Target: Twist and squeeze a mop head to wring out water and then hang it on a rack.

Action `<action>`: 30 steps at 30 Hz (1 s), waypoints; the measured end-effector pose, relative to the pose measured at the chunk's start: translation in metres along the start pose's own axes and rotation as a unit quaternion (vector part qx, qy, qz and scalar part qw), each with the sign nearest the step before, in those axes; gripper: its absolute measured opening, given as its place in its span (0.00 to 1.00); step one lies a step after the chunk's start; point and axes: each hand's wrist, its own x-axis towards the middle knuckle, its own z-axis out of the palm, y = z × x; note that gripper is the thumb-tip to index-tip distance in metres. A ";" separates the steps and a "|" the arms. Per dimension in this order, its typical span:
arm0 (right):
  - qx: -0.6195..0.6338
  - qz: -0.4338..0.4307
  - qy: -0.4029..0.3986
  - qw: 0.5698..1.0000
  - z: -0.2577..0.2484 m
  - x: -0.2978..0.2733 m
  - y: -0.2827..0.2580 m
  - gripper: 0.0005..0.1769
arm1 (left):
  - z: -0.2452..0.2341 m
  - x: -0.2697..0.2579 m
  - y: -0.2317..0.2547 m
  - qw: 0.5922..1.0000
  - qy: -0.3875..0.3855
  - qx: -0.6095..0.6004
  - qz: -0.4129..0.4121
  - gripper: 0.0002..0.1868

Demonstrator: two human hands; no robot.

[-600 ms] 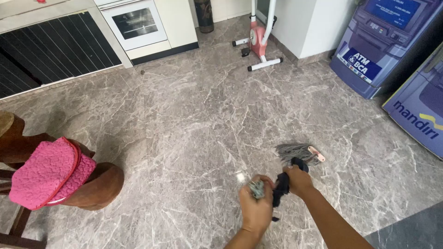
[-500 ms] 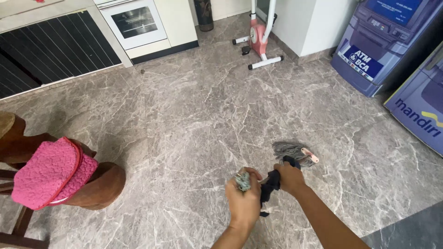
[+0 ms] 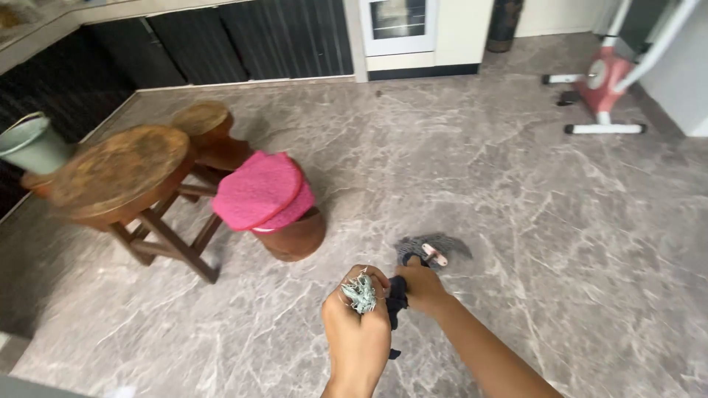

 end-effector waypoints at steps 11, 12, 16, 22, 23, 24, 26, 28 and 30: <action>0.033 -0.172 -0.129 0.976 0.121 0.069 -0.202 0.10 | -0.153 0.008 0.048 0.978 0.170 0.109 0.058 0.07; 0.050 -0.195 -0.124 0.972 0.120 0.069 -0.218 0.09 | -0.160 0.010 0.051 0.970 0.168 0.127 0.118 0.08; 0.057 -0.197 -0.138 0.969 0.089 0.074 -0.246 0.12 | -0.178 0.030 0.051 0.970 0.181 0.128 0.104 0.14; -0.005 -0.062 -0.153 0.986 0.042 0.059 -0.234 0.12 | -0.174 0.062 0.074 0.983 0.039 0.070 0.167 0.12; -0.012 -0.024 -0.146 0.989 0.022 0.051 -0.229 0.12 | -0.165 0.067 0.079 0.994 0.007 -0.022 0.110 0.09; -0.019 0.014 -0.140 0.990 0.003 0.041 -0.224 0.13 | -0.154 0.070 0.085 0.992 -0.025 -0.112 0.050 0.07; -0.020 0.065 -0.128 0.989 -0.027 0.023 -0.199 0.13 | -0.128 0.074 0.087 0.989 -0.079 -0.118 0.051 0.07; -0.022 0.123 -0.112 0.986 -0.056 0.000 -0.166 0.13 | -0.089 0.074 0.086 0.981 -0.139 -0.126 0.050 0.08; -0.032 0.177 -0.090 0.980 -0.083 -0.028 -0.132 0.14 | -0.043 0.067 0.082 0.970 -0.193 -0.144 0.042 0.07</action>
